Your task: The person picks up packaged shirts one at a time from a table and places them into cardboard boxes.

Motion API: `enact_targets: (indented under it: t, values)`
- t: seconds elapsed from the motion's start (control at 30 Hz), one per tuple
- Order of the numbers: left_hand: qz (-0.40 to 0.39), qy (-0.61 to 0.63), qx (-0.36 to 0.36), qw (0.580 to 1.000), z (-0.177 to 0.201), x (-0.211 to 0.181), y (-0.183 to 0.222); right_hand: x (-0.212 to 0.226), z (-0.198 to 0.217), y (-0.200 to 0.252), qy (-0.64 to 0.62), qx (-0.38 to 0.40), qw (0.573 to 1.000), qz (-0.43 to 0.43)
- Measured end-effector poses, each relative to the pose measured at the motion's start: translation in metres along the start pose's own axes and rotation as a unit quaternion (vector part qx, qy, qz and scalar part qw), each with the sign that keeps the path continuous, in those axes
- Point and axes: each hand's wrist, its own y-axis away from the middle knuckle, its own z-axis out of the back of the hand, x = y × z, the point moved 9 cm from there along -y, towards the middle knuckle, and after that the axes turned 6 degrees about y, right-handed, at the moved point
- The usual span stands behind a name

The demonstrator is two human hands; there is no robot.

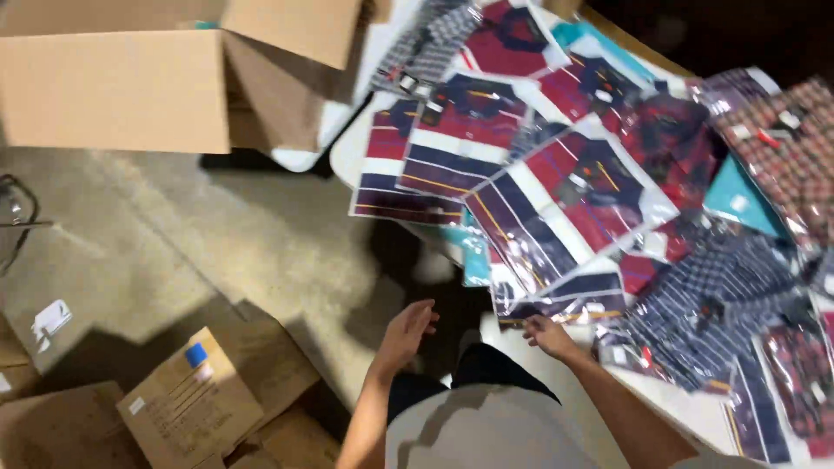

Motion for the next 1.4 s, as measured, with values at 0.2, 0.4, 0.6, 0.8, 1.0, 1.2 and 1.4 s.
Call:
enact_targets:
  t: [0.2, 0.4, 0.6, 0.8, 1.0, 1.2, 1.4]
  values:
    - [0.037, -0.071, 0.030, 0.996, -0.042, 0.077, -0.099, -0.012, -0.012, 0.037, -0.121, 0.005, 0.989, -0.084]
    - [0.086, -0.076, 0.003, 0.993, -0.044, 0.121, -0.187, 0.016, -0.022, 0.022, -0.219, -0.046, 0.972, -0.078]
    - [0.198, -0.169, 0.043, 0.965, -0.070, 0.162, -0.223, 0.048, -0.041, -0.008, -0.087, -0.055, 0.995, -0.016]
    - [0.205, -0.147, 0.041, 0.967, -0.084, 0.121, -0.207, 0.085, -0.039, -0.004, 0.218, -0.192, 0.956, 0.032]
    - [0.175, -0.111, 0.056, 0.977, -0.082, 0.141, -0.221, 0.165, 0.044, 0.056, 0.418, -0.518, 0.745, -0.029]
    - [0.177, 0.030, 0.112, 0.977, -0.116, 0.060, -0.168, 0.118, 0.096, 0.032, 0.156, -0.250, 0.951, -0.095]
    - [0.027, 0.048, 0.234, 0.971, -0.119, -0.078, -0.110, 0.112, 0.145, 0.019, -0.153, -0.162, 0.973, 0.065]
